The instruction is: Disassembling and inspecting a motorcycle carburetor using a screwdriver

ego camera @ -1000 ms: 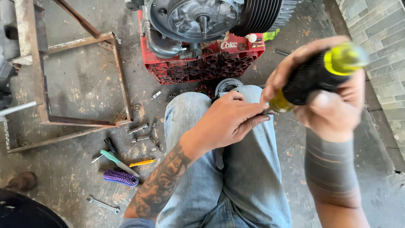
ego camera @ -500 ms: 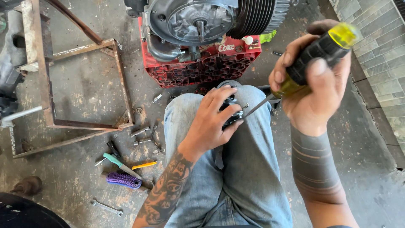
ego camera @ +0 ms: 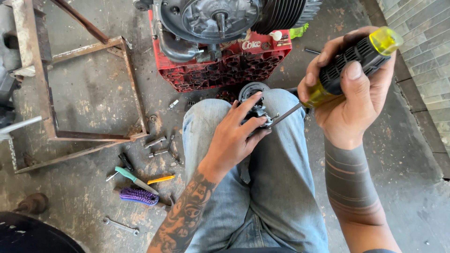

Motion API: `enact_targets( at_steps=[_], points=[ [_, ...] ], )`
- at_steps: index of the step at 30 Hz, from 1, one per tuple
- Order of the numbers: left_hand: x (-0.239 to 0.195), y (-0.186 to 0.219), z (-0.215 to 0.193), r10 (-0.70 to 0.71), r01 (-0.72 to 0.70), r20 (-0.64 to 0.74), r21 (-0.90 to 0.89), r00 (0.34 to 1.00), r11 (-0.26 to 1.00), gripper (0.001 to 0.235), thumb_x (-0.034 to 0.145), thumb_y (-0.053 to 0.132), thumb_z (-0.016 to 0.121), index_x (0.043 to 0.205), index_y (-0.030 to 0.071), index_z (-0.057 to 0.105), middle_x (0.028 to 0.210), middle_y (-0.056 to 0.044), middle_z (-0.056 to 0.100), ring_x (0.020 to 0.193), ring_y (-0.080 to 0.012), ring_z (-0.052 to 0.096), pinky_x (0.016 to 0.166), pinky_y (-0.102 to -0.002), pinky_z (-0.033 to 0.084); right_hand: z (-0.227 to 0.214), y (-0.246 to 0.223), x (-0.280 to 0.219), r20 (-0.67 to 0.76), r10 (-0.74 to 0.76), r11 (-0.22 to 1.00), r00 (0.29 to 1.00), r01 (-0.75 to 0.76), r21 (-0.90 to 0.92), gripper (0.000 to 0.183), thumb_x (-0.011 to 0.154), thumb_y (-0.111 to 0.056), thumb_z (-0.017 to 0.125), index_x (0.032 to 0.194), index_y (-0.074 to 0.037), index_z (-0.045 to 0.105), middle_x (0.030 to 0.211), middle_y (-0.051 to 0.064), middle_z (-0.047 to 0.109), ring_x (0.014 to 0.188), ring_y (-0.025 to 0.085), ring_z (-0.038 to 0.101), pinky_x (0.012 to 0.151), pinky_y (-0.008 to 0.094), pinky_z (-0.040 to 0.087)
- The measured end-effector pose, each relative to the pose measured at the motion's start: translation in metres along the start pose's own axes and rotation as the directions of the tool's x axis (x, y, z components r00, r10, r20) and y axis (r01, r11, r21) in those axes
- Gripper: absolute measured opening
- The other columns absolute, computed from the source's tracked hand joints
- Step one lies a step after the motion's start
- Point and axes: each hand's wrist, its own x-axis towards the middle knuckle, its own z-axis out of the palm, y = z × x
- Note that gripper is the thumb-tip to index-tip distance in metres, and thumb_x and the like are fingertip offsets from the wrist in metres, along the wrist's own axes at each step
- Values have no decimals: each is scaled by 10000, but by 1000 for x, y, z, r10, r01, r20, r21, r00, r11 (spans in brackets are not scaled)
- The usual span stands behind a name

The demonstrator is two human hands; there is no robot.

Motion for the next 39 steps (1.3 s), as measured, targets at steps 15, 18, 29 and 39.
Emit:
enact_targets(
  at_steps=[15, 18, 29, 39],
  points=[
    [-8, -2, 12, 100, -106, 42, 187, 994, 977, 142, 971, 78, 728, 979, 47, 590, 1575, -168, 406, 1422, -342, 539, 1194, -628, 466, -17, 1, -6, -35, -49, 986, 998, 42, -160, 338, 1208, -309, 514, 1525, -207, 452, 1230, 153, 498, 855, 225, 513, 580, 323, 429],
    [-5, -2, 13, 103, -109, 36, 206, 994, 973, 135, 985, 74, 710, 957, 40, 582, 1567, -169, 414, 1413, -343, 542, 1185, -629, 472, -20, 6, -5, -19, -84, 982, 996, 80, -169, 304, 1232, -282, 477, 1527, -214, 457, 1251, 171, 490, 855, 243, 501, 577, 334, 418],
    [-5, 3, 11, 74, -80, 38, 214, 997, 974, 108, 984, 78, 688, 933, 37, 603, 1559, -163, 438, 1397, -343, 559, 1187, -618, 452, -14, 18, -4, -15, -60, 996, 998, 59, -66, 335, 1169, -250, 568, 1481, -193, 460, 1174, 158, 529, 814, 221, 499, 578, 324, 417],
    [-5, 3, 11, 62, -69, 39, 207, 997, 976, 95, 973, 81, 694, 960, 40, 610, 1569, -161, 425, 1395, -344, 565, 1184, -607, 465, -15, 17, -6, 7, -132, 990, 991, 132, -53, 386, 1130, -347, 542, 1457, -170, 437, 1121, 143, 473, 778, 199, 476, 526, 304, 383]
  ],
)
